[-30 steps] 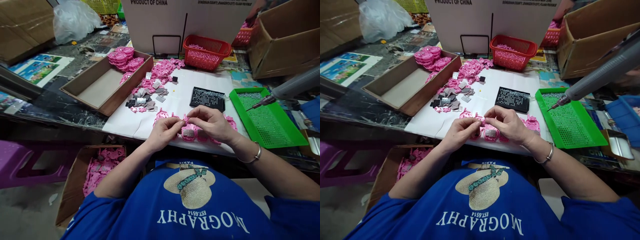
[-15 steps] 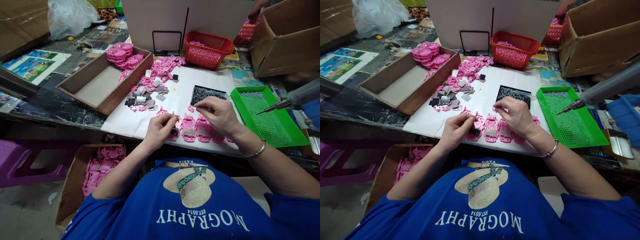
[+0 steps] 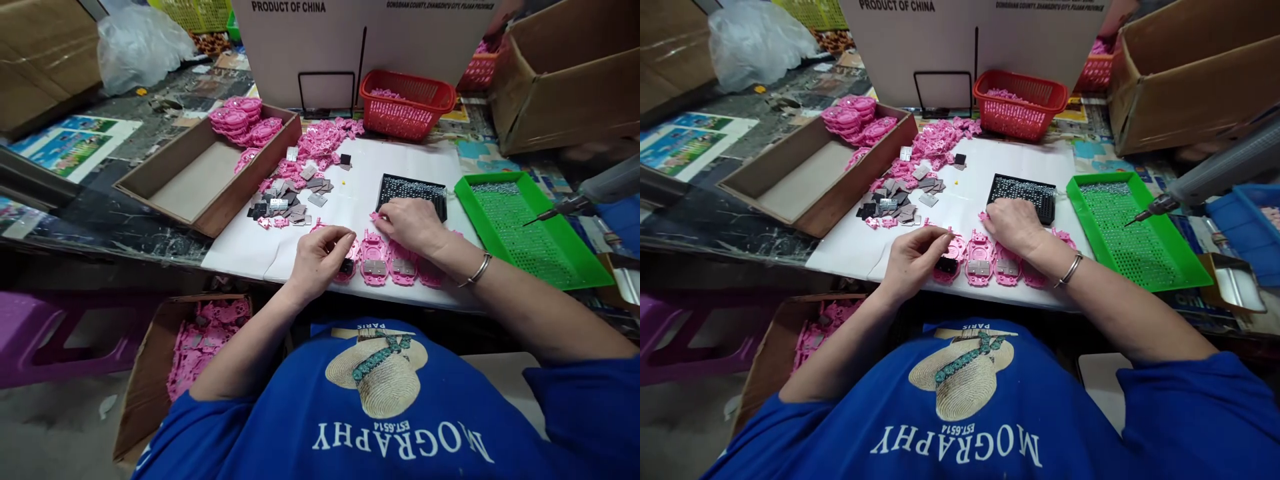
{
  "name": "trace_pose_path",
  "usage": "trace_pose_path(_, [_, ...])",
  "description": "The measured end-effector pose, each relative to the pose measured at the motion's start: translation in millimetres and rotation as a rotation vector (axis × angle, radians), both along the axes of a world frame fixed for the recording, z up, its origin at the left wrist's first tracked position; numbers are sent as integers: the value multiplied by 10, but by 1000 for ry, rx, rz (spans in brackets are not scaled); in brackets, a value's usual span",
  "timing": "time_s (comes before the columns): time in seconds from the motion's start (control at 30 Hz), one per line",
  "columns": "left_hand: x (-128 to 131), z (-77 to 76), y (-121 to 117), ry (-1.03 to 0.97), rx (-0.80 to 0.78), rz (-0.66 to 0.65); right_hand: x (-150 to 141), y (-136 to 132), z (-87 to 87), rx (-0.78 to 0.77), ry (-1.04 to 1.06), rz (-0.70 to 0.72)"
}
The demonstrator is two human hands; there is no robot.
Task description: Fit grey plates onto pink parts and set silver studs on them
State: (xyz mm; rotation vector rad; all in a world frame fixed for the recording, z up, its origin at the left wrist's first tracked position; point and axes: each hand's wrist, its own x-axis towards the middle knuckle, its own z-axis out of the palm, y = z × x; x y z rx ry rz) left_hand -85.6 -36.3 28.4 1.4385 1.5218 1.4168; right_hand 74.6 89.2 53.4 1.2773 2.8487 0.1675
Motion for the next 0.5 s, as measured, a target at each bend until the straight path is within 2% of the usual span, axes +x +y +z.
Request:
trace_pose_path(0.17, [7, -9, 42, -74, -20, 6, 95, -159, 61, 18, 292, 121])
trace_pose_path(0.3, [74, 7, 67, -131, -16, 5, 127, -362, 89, 15, 402, 235])
trace_pose_path(0.5, [121, 45, 49, -367, -127, -139, 150, -477, 29, -41, 606, 302])
